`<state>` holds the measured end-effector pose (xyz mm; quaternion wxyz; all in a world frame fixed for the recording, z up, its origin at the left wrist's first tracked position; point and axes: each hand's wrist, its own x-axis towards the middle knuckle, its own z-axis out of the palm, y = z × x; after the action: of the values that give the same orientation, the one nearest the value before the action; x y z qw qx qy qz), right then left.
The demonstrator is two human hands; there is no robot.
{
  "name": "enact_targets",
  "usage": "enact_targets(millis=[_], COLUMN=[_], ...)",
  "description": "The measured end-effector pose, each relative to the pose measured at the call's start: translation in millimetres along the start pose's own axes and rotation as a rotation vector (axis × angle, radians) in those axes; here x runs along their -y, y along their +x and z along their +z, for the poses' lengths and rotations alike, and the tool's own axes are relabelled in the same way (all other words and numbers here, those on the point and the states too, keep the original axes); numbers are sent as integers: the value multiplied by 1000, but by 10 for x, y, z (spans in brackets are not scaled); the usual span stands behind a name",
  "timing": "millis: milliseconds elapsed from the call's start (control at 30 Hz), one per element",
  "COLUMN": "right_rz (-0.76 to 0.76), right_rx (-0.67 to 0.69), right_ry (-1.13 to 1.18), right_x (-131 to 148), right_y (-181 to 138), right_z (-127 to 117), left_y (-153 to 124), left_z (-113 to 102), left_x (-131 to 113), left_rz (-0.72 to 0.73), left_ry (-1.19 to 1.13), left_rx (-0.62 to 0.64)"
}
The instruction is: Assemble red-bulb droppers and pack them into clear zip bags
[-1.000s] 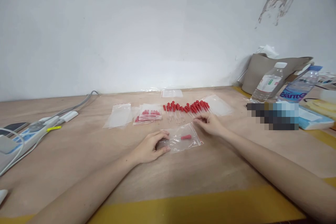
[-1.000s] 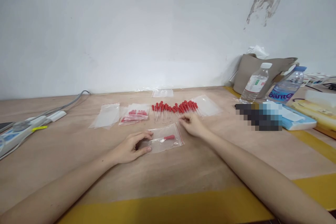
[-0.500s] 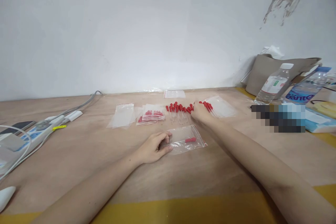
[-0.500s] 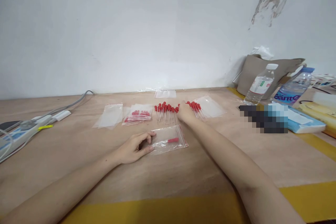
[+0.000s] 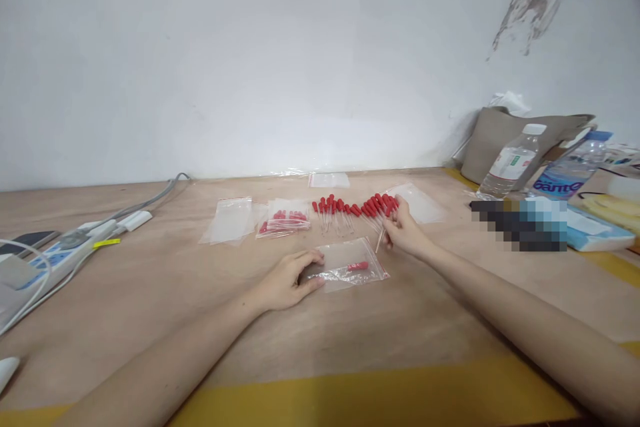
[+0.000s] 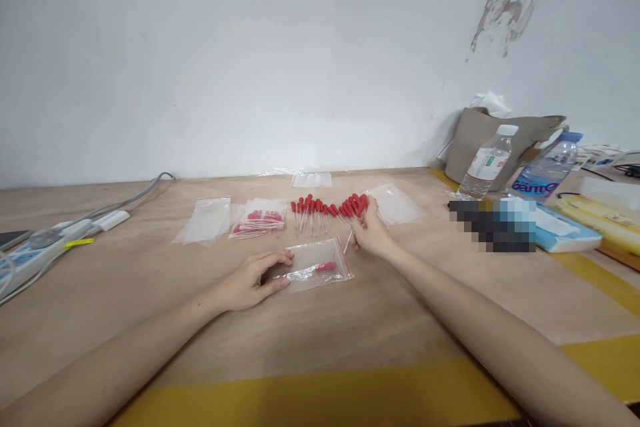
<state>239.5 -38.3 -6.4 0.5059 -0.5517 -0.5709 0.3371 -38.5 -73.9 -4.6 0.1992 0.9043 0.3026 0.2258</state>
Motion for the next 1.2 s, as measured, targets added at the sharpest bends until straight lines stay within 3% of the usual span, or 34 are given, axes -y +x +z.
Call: enact_targets(millis=[133, 333, 500, 633, 867, 1033, 1200], right_rz=[87, -14, -5, 58, 189, 176, -20], right_rx=[-112, -173, -233, -143, 206, 345, 397], right_ry=[228, 217, 227, 314, 472, 316, 30], right_x=[-76, -207, -221, -200, -130, -129, -117], right_y=[-87, -44, -48, -133, -258, -227, -231], right_z=[60, 55, -29, 38, 45, -102, -121], left_y=[2, 0, 0, -5, -25, -21, -16], left_z=[6, 7, 1, 7, 19, 10, 8], left_x=[6, 14, 4, 2, 8, -2, -6], left_rz=[6, 0, -6, -48, -107, -96, -92], left_ry=[15, 30, 36, 54, 75, 72, 71], left_rx=[-4, 5, 11, 10, 15, 20, 19])
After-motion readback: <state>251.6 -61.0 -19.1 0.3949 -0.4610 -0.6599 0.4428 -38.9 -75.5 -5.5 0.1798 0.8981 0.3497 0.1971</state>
